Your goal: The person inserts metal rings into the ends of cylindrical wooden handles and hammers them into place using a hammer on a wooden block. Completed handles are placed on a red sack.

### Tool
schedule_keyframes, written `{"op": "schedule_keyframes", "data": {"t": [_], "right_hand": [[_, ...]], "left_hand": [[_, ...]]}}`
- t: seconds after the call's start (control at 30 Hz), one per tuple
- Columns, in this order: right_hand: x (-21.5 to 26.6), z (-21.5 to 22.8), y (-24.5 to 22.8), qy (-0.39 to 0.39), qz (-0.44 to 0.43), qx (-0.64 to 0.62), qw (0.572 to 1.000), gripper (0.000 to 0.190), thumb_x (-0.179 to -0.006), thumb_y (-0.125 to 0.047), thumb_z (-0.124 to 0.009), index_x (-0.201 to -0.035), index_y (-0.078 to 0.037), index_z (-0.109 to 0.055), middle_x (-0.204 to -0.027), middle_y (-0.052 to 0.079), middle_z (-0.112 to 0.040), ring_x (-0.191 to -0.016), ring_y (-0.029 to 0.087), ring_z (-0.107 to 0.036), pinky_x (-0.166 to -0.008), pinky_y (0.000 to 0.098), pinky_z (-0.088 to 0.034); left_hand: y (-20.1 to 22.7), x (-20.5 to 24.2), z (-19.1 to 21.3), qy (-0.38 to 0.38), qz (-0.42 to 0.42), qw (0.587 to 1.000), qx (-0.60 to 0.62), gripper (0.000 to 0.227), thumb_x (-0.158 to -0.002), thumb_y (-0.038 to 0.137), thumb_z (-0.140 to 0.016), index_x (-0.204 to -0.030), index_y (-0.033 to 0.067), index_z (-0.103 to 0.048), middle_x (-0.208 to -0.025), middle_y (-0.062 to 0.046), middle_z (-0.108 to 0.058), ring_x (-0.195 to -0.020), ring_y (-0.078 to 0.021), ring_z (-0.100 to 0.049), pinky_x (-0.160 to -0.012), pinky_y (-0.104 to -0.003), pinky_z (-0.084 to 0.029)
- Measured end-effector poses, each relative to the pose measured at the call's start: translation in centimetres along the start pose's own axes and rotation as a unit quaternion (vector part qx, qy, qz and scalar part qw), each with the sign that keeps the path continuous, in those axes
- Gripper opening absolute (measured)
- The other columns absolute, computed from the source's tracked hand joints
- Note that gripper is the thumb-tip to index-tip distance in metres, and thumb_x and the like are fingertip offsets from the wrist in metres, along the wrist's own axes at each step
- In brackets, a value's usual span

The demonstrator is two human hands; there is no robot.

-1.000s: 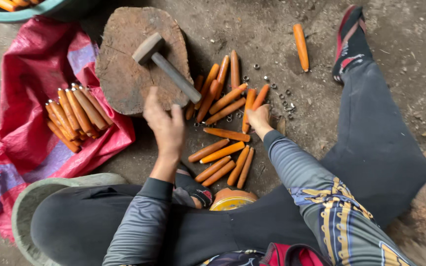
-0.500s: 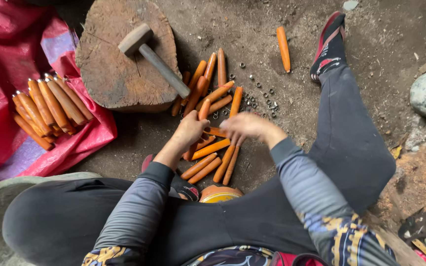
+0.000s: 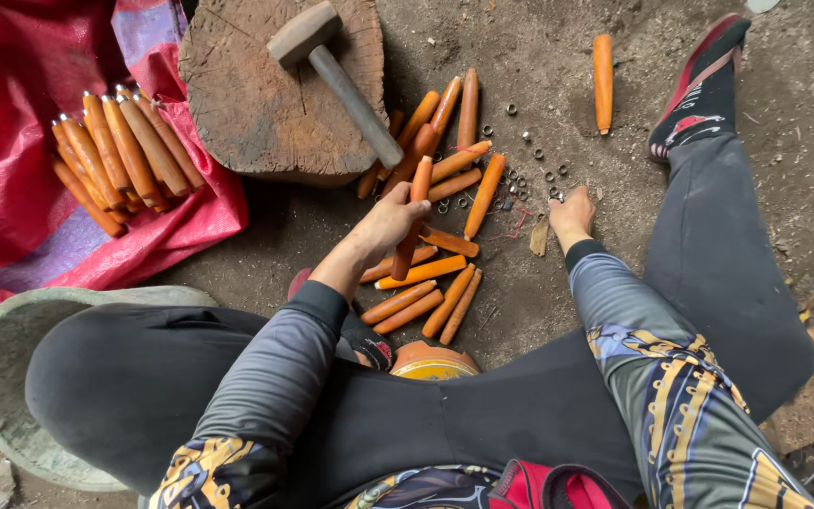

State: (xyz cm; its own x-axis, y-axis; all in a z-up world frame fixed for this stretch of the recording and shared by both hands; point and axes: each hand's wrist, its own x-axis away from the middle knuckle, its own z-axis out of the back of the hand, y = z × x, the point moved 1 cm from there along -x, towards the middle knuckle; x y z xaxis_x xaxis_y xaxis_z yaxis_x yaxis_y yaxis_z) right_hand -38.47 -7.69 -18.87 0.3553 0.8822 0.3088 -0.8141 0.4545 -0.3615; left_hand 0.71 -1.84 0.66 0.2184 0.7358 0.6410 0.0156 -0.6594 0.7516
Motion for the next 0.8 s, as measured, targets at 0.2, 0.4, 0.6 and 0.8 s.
{"op": "schedule_keyframes", "data": {"t": [0.2,0.4,0.6,0.8], "right_hand": [[-0.7,0.0,-1.0,0.017,-0.013,-0.017,1.000,0.035,-0.082,-0.013,-0.080,-0.108,0.002,-0.061,-0.109,0.026,-0.068,-0.108,0.044,-0.066,-0.096,0.0489,-0.051],[-0.2,0.3,-1.7,0.037,0.063,0.012,0.997,0.033,-0.080,-0.016,-0.085,-0.100,0.002,-0.066,-0.103,0.028,-0.069,-0.102,0.046,-0.065,-0.092,0.0506,-0.050],[2.1,2.8,-7.1,0.018,0.036,-0.140,0.989,0.021,-0.089,-0.008,-0.074,-0.104,-0.001,-0.062,-0.097,0.019,-0.070,-0.088,0.031,-0.068,-0.078,0.0395,-0.055],[6.9,11.9,-18.9,-0.173,0.014,-0.513,0.841,0.016,-0.100,-0.002,-0.064,-0.117,-0.003,-0.061,-0.095,0.013,-0.069,-0.076,0.016,-0.070,-0.066,0.0273,-0.060]], "left_hand": [[0.2,0.0,-0.2,-0.077,-0.001,0.992,0.104,0.020,-0.098,0.017,-0.061,-0.115,0.0091,-0.058,-0.085,-0.002,-0.058,-0.072,-0.0122,-0.059,-0.067,-0.031,-0.054],[3.0,2.1,-0.6,-0.159,0.014,0.962,0.220,0.020,-0.098,0.023,-0.062,-0.110,0.0103,-0.052,-0.074,-0.001,-0.054,-0.055,-0.0126,-0.052,-0.051,-0.029,-0.045],[4.7,3.5,-0.5,-0.095,-0.029,0.981,0.167,0.024,-0.097,0.026,-0.069,-0.109,0.0093,-0.057,-0.071,-0.001,-0.052,-0.057,-0.0123,-0.051,-0.053,-0.032,-0.046],[6.0,2.7,-0.7,0.052,-0.219,0.964,-0.145,0.032,-0.091,0.025,-0.077,-0.119,0.0087,-0.073,-0.085,-0.003,-0.073,-0.080,-0.0101,-0.064,-0.077,-0.033,-0.056]]}}
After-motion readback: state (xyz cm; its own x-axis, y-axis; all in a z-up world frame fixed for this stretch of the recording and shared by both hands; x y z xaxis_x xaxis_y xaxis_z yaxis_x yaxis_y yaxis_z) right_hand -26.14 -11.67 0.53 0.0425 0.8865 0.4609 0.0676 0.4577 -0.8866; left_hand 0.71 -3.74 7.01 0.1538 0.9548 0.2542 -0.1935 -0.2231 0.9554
